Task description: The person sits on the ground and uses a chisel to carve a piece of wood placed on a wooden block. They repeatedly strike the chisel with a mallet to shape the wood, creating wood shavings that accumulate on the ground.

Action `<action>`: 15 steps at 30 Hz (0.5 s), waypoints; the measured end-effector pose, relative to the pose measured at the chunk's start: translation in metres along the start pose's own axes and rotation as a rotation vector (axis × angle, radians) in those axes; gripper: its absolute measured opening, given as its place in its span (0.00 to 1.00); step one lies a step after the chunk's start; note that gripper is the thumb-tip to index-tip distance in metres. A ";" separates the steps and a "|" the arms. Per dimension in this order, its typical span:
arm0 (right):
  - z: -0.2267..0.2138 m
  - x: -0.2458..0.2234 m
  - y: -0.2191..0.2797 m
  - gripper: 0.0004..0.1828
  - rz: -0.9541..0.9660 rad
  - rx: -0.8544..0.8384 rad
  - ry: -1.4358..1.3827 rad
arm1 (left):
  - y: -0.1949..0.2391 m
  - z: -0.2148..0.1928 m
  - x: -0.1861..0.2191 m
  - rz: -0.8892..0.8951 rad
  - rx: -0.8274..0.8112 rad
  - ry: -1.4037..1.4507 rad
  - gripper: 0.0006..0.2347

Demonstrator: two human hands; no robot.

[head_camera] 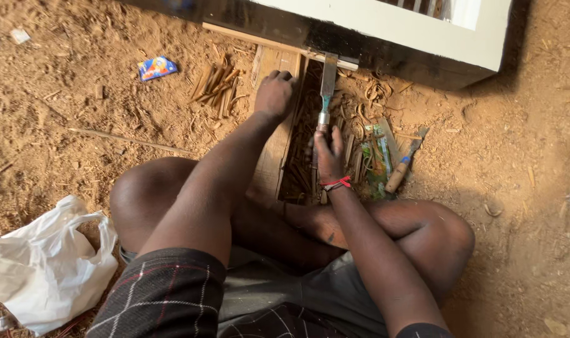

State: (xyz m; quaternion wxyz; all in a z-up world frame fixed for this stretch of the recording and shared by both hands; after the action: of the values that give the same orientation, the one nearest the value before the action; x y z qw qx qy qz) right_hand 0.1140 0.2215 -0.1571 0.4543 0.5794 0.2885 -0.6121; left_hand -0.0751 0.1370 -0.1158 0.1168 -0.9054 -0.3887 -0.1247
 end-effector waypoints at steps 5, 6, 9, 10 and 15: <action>0.001 0.009 0.012 0.14 0.191 0.090 0.037 | 0.009 -0.005 0.003 -0.006 -0.045 0.068 0.09; 0.003 0.000 0.010 0.14 0.108 0.056 0.074 | 0.006 -0.006 -0.001 -0.016 -0.066 0.076 0.09; 0.007 -0.030 0.006 0.15 -0.201 0.049 0.178 | -0.003 -0.012 0.006 -0.021 0.015 -0.036 0.11; 0.004 -0.038 0.011 0.17 -0.306 0.070 0.216 | -0.003 -0.003 0.003 -0.050 -0.066 -0.016 0.11; -0.012 0.028 0.006 0.16 0.186 0.068 0.158 | -0.003 0.003 0.005 -0.046 -0.143 -0.054 0.11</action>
State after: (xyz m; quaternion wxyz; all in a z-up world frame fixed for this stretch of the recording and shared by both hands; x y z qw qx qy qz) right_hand 0.1267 0.2232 -0.1855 0.4651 0.6650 0.2475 -0.5294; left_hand -0.0737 0.1431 -0.1170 0.0388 -0.9053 -0.4023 -0.1304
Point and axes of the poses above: each hand's wrist, its own y-axis away from the middle knuckle, its own z-axis out of the palm, x = y × z, the point moved 10 cm from there along -y, towards the middle knuckle, and after that the axes turned 2 degrees about -x, right-handed, at the moved point
